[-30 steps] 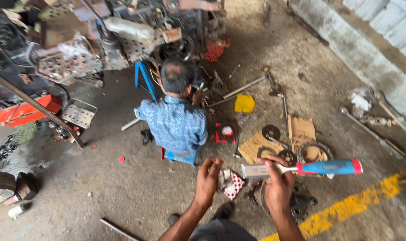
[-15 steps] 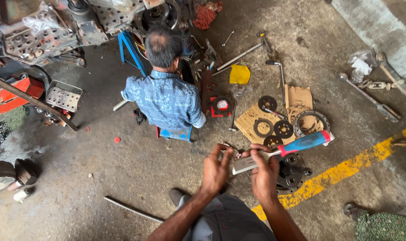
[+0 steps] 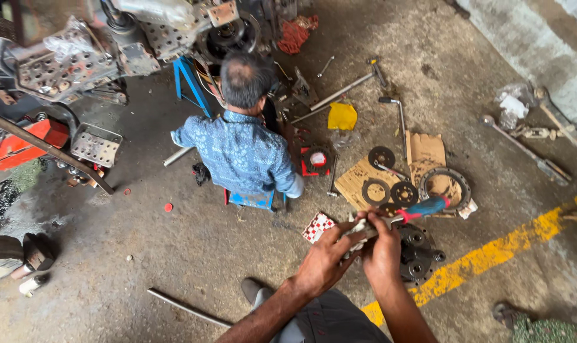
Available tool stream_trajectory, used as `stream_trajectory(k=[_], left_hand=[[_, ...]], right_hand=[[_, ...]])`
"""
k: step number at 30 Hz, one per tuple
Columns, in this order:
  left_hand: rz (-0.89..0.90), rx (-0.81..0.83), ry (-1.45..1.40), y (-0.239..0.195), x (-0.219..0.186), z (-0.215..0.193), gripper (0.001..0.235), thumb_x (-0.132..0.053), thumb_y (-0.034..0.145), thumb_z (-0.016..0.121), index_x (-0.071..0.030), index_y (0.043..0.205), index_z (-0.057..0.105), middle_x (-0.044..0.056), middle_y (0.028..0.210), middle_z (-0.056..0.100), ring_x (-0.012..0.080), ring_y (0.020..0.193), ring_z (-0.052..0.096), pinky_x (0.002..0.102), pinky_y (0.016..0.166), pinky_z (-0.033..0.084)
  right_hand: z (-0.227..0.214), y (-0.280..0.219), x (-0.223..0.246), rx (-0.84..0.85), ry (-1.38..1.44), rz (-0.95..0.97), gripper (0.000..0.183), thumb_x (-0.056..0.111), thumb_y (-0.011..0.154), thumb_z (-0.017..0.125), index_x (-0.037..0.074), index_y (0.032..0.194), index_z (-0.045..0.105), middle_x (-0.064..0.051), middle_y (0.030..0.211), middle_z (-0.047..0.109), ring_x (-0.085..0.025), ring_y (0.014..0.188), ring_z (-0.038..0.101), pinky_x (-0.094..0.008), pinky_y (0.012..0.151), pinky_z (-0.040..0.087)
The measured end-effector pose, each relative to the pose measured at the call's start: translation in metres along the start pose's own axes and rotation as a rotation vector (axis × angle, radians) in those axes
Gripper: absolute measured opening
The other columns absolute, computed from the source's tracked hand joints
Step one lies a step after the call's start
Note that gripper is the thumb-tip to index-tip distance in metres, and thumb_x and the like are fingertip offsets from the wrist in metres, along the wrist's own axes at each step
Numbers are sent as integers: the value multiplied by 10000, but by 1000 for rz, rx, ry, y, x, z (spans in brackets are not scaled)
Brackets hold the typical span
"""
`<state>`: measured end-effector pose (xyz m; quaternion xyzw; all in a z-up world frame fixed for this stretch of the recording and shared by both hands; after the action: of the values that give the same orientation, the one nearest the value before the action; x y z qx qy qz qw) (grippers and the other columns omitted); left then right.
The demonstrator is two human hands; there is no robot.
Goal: The person wipes down circular metal gear components and a large ring gear with a white cloth, then moves to another area where they pick up a small tool and a cloth to clean a mechanical assembly near a tractor.
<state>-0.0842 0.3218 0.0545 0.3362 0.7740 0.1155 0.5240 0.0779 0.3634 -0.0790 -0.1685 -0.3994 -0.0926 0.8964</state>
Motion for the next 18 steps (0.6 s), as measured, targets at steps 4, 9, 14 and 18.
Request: stream_trajectory(k=[4,9,14,18], left_hand=[[-295,-70,-127,-5,42,-7,331,-162,926,734,-92,1237,643,145,1156,692,278,955,724,426,775,631],[-640,-214,-321,-25,91,-14,321,-308,986,695,-27,1138,661,119,801,711,170,682,654,360,624,527],[-627,-268,-489,-30,100,-14,468,-371,991,678,39,1209,615,67,840,691,123,743,611,319,645,510],[-676,-113,-388,-30,106,-8,478,-374,996,678,48,1216,634,106,756,666,143,683,590,342,610,484]], right_hand=[[7,-15,-14,48,22,80,244,184,965,654,57,1173,669,-77,1024,722,-193,949,675,-356,805,536],[22,-31,-9,141,-50,-24,295,178,918,702,62,1187,664,-45,1042,717,-174,912,681,-343,705,534],[43,-28,11,349,-152,-147,247,115,975,684,-10,1189,678,-153,1087,750,-229,1028,717,-374,853,587],[48,-15,24,374,-217,-185,220,85,1018,643,-39,1194,685,-235,1083,767,-267,1047,740,-377,894,585]])
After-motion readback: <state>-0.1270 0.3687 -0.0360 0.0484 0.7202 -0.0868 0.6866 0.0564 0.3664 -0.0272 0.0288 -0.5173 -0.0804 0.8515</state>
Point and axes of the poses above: each hand's wrist, its own y-axis towards the middle knuckle, its own z-axis out of the palm, x = y × z, the point moved 10 cm from there along y, towards the middle knuckle
